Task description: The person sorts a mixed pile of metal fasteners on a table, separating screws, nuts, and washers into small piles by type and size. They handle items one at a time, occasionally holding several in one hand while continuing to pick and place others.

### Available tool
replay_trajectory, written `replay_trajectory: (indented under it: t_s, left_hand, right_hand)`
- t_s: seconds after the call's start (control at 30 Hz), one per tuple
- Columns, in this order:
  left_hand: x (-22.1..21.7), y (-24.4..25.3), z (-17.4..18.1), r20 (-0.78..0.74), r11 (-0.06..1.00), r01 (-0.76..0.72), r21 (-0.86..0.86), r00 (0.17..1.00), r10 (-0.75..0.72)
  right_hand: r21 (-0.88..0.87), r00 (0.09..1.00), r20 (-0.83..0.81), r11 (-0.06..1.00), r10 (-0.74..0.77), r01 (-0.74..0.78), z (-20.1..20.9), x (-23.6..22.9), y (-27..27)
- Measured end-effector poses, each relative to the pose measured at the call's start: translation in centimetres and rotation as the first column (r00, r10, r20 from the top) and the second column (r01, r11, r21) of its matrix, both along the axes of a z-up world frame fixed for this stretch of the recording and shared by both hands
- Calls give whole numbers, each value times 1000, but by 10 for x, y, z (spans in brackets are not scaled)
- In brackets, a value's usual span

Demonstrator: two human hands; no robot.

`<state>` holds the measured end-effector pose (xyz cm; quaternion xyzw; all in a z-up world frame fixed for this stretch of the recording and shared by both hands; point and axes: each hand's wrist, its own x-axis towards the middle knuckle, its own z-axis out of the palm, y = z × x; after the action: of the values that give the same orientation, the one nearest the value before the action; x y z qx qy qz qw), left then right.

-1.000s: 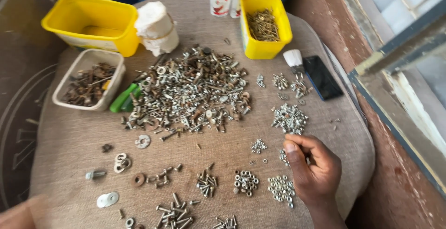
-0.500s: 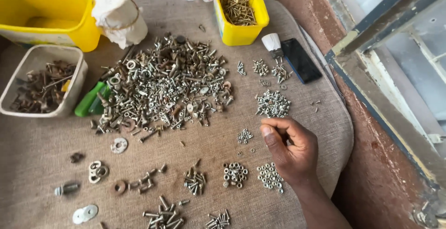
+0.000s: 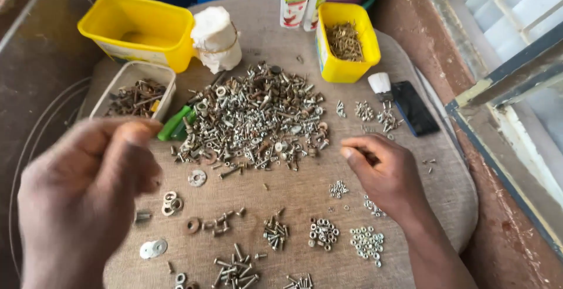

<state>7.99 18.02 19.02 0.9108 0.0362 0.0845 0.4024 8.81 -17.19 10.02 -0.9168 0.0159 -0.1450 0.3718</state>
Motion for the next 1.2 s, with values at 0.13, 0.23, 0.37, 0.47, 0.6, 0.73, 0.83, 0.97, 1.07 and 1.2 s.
replay_trajectory:
  t_s: [0.13,0.23,0.37,0.47,0.6,0.73,0.83,0.97,1.07,1.2]
  left_hand:
    - [51,29,-61,274,882,17,-471,953,128]
    - [77,48,-96,376,801,94,-592,911,171]
    - [85,60,-116,316,691,0,-722,889,331]
    - [86,69,-133,357,709,17,-705,872,334]
    - [91,70,-145,350,695,-9,-719,859,374]
    - [95,74,-157,395,702,-7,-712,822,409]
    - [96,77,-160,400,702,-34,-712,802,444]
    - [94,74,-162,396,724,-76,-686,795,459]
    - [96,76,-167,403,726,-81,-683,787,467]
    - [99,78,-176,452,751,-44,-659,774,442]
  right_hand:
    - [-227,985,-148,966,87,-120,-14,43,1]
    - [-363,985,-131,919,110,-151,-31,68,2]
    - [-422,956,-251,871,155,-252,-44,89,7]
    - [-536,967,-209,811,143,-236,-53,98,7]
    - [-565,975,-201,801,98,-197,-43,101,14]
    - [-319,961,-268,935,68,-155,-19,95,15]
    - [77,963,-271,997,4,18,-8,92,5]
    - [610,974,-173,792,149,-12,-26,95,-27]
    - [718,981,-158,695,113,36,-38,97,-28]
    - [703,960,-220,711,173,33,-44,97,-26]
